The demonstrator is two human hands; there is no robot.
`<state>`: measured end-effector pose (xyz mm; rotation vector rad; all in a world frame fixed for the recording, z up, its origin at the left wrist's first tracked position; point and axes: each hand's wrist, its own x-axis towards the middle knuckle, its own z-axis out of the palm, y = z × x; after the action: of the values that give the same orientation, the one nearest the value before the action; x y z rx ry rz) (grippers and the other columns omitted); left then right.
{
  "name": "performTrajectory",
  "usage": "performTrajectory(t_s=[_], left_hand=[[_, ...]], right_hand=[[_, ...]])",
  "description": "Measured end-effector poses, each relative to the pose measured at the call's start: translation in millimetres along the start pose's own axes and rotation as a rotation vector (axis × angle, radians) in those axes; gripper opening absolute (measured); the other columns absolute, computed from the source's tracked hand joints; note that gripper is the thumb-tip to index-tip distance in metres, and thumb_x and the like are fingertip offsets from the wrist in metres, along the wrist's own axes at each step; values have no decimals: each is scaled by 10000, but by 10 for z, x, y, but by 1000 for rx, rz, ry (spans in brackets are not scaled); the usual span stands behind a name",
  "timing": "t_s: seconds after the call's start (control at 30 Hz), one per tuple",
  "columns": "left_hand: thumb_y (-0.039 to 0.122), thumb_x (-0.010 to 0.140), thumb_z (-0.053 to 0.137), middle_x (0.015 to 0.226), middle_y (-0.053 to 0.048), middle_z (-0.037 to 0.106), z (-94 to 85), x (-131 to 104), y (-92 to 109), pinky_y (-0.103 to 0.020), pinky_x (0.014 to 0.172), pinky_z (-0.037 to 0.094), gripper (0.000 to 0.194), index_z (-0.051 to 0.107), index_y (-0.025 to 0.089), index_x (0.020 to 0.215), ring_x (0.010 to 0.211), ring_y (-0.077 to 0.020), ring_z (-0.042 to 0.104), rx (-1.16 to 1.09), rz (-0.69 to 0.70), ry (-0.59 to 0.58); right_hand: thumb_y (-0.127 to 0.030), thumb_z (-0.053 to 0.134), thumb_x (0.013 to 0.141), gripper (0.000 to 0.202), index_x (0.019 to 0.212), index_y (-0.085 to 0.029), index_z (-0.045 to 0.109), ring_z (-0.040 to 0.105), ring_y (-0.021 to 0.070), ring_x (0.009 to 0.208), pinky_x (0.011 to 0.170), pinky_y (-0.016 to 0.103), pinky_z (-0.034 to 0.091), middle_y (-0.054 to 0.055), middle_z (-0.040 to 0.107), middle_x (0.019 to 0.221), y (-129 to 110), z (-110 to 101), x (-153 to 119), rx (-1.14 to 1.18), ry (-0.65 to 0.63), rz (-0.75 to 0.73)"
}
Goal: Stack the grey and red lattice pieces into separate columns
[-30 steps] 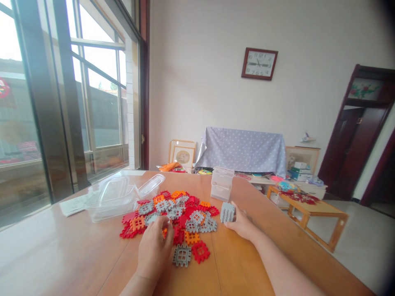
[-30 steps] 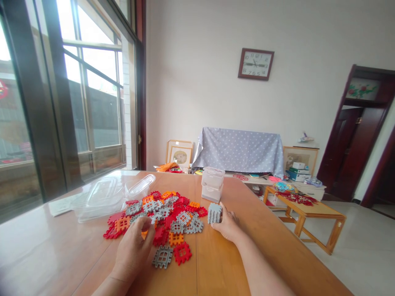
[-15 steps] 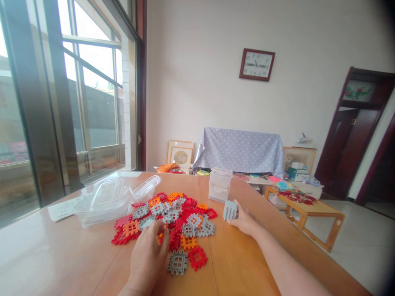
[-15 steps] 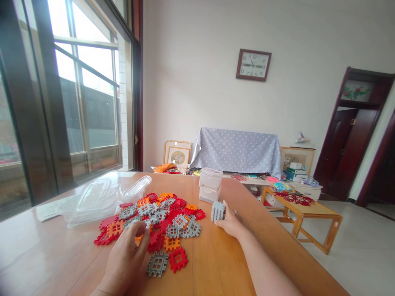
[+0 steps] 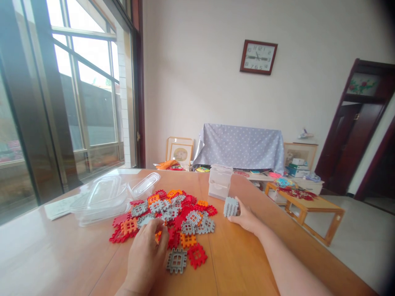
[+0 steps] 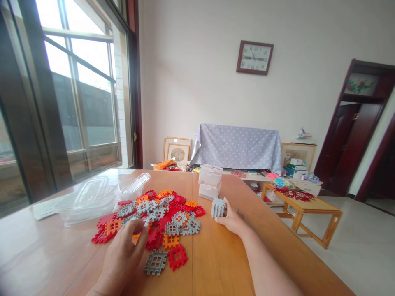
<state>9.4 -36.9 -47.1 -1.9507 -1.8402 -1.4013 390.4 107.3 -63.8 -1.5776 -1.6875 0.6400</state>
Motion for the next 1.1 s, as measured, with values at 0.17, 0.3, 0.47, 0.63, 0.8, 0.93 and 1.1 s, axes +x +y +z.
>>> performTrajectory(t_s=[0.17, 0.3, 0.47, 0.63, 0.8, 0.93, 1.1], left_hand=[[362, 941, 501, 900, -15, 645, -1, 2, -7, -330, 773, 453, 115, 531, 253, 958, 853, -211, 609, 18, -19, -3], [319, 941, 487, 883, -17, 641, -10, -12, 8, -326, 758, 431, 78, 520, 248, 947, 842, -212, 599, 71, -24, -40], [265, 932, 474, 883, -19, 645, 3, -26, 20, -320, 749, 392, 51, 516, 247, 909, 860, -215, 592, 131, -33, -93], [251, 932, 467, 901, -25, 654, 11, -27, 16, -320, 758, 368, 62, 528, 244, 928, 877, -216, 597, 141, -44, -119], [243, 937, 447, 891, -33, 644, -17, -26, 30, -316, 752, 359, 86, 531, 233, 919, 861, -216, 595, 137, -45, -129], [230, 920, 467, 859, -32, 631, -33, -32, 48, -313, 755, 356, 81, 536, 230, 880, 865, -216, 589, 142, -60, -156], [284, 899, 533, 942, -45, 638, -31, -55, 63, -317, 806, 358, 65, 574, 234, 893, 934, -223, 572, 140, -42, -222]], right_hand=[[-278, 736, 658, 1077, 1589, -254, 194, 537, 282, 1307, 1061, 407, 417, 117, 524, 1477, -76, -58, -92, 91, -13, 23], [-240, 637, 704, 1014, 1596, -290, 158, 541, 276, 1305, 1026, 393, 447, 101, 439, 1552, -118, -188, -143, 72, -25, 39], [-237, 544, 749, 909, 1584, -296, 192, 464, 267, 1383, 1094, 421, 388, 82, 416, 1570, -218, -268, -155, 24, 52, -9], [-236, 517, 767, 847, 1565, -259, 236, 437, 236, 1407, 1113, 394, 377, 95, 424, 1563, -348, -191, -184, 57, 44, -21], [-259, 508, 775, 778, 1529, -232, 317, 491, 239, 1368, 1104, 402, 401, 102, 505, 1501, -336, -120, -187, 44, 144, -44], [-325, 500, 809, 592, 1394, -235, 503, 610, 251, 1232, 1052, 396, 456, 98, 644, 1344, -469, -125, -205, 51, 367, -94], [-484, 517, 862, 470, 1264, -258, 610, 678, 262, 1090, 962, 385, 508, 85, 728, 1168, -948, 178, -304, 76, 275, -186]])
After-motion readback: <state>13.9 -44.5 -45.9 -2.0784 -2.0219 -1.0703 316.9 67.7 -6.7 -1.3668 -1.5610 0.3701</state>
